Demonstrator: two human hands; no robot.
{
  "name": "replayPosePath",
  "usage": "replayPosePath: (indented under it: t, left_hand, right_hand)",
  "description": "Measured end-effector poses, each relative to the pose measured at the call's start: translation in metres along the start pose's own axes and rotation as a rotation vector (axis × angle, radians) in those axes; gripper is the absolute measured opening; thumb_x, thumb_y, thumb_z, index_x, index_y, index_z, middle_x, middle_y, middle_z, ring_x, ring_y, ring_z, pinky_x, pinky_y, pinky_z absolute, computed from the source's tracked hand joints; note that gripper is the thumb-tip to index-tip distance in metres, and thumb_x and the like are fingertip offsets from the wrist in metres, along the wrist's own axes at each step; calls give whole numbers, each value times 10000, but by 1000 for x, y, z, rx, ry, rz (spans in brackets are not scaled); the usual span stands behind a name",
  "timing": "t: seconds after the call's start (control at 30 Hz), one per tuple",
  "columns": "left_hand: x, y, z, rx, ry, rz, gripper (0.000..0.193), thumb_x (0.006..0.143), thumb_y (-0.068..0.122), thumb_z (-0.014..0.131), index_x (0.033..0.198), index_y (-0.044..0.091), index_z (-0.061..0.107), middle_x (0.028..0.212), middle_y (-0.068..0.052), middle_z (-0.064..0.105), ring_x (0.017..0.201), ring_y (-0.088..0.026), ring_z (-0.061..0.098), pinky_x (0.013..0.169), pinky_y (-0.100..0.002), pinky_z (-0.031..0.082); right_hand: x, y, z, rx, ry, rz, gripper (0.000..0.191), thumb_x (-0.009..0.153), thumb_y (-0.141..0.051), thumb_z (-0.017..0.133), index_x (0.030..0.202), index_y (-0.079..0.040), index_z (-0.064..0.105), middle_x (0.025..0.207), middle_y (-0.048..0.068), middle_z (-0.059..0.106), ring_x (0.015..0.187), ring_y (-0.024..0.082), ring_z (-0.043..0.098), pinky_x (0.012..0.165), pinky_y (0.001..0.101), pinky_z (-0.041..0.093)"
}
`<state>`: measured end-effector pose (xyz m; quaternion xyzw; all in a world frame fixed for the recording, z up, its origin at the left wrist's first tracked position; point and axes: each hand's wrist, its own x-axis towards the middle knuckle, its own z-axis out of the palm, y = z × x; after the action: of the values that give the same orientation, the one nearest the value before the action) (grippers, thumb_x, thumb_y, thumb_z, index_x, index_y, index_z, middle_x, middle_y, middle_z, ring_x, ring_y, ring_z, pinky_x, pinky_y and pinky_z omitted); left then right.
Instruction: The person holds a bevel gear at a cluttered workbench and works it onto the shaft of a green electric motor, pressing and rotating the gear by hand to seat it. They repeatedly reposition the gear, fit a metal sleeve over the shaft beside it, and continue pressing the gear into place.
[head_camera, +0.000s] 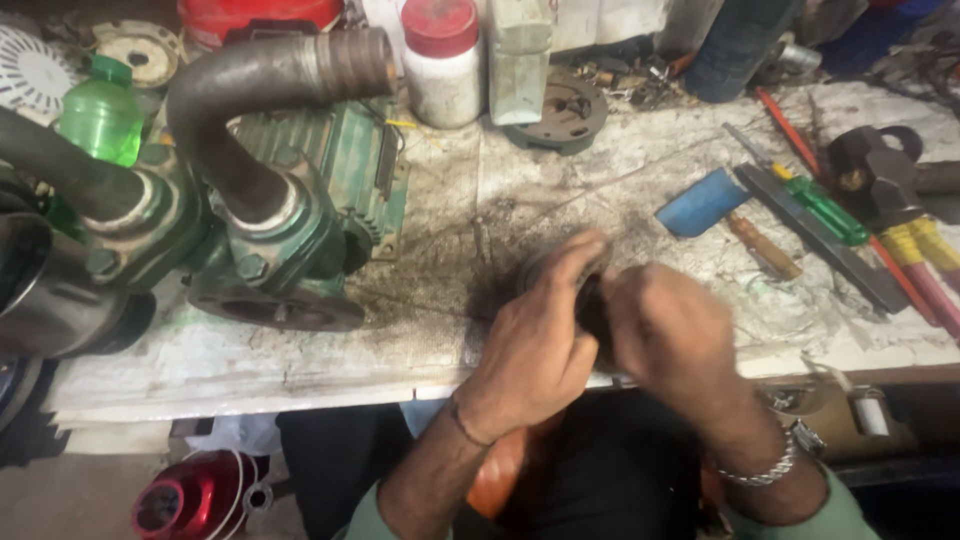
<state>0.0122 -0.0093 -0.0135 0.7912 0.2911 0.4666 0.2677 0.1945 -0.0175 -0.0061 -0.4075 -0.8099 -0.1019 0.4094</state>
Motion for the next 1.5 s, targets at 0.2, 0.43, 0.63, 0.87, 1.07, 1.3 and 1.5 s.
replayPosePath:
  t: [0.2, 0.43, 0.63, 0.87, 1.07, 1.3, 1.5]
  left_hand:
    - [-1, 1, 0, 9, -8, 20, 697, 872, -20, 523, 1537, -13, 314, 1621, -239, 439, 1549, -399, 437, 1281, -441, 404]
    - [-1, 1, -3, -5, 12, 10, 717, 858, -17, 530, 1538, -14, 302, 1614, -240, 438, 1553, -403, 426, 1285, -456, 404]
    - [-1, 0, -3, -19, 7, -13, 725, 856, -10, 543, 1540, -18, 304, 1615, -245, 434, 1536, -407, 440, 1265, -453, 412]
    - [0, 1, -3, -15, 22, -6, 731, 856, -14, 538, 1550, -20, 307, 1612, -251, 435, 1538, -416, 443, 1285, -454, 395]
    - [0, -1, -2, -9, 28, 7, 737, 845, -16, 542, 1542, -18, 301, 1607, -256, 436, 1537, -418, 435, 1281, -455, 393]
    - [0, 1, -1, 39, 39, 40, 758, 824, -22, 542, 1541, -6, 297, 1609, -246, 444, 1544, -409, 452, 1302, -459, 388]
    - [1, 3, -2, 13, 9, -25, 729, 855, 3, 553, 1544, -8, 316, 1606, -257, 448, 1509, -413, 471, 1233, -454, 432]
  right_hand:
    - [10, -5, -14, 600, -227, 649, 29, 943, -12, 675, 949, -7, 648, 801, 96, 759, 729, 86, 705, 603, 273, 564]
    - [7, -6, -6, 98, 1, 44, 130, 913, 37, 687, 1035, 14, 647, 920, 165, 709, 822, 296, 709, 718, 365, 545]
    - [22, -3, -22, 217, -264, 317, 144, 857, 13, 745, 987, -3, 685, 790, 134, 711, 638, 246, 714, 563, 345, 524]
    - [19, -5, -17, 189, -149, 216, 135, 893, 23, 706, 1018, -11, 672, 862, 140, 709, 762, 289, 721, 660, 373, 549]
    - [21, -2, -18, 146, -104, 130, 171, 878, 33, 688, 1035, -30, 669, 918, 129, 716, 799, 291, 730, 695, 370, 566]
    - [19, -5, -14, 96, 1, 129, 155, 889, 24, 711, 1031, -32, 682, 867, 126, 695, 743, 282, 707, 653, 369, 538]
    - [14, 0, -15, 184, -226, 319, 177, 836, 14, 717, 1006, -37, 718, 780, 121, 705, 601, 239, 690, 534, 342, 525]
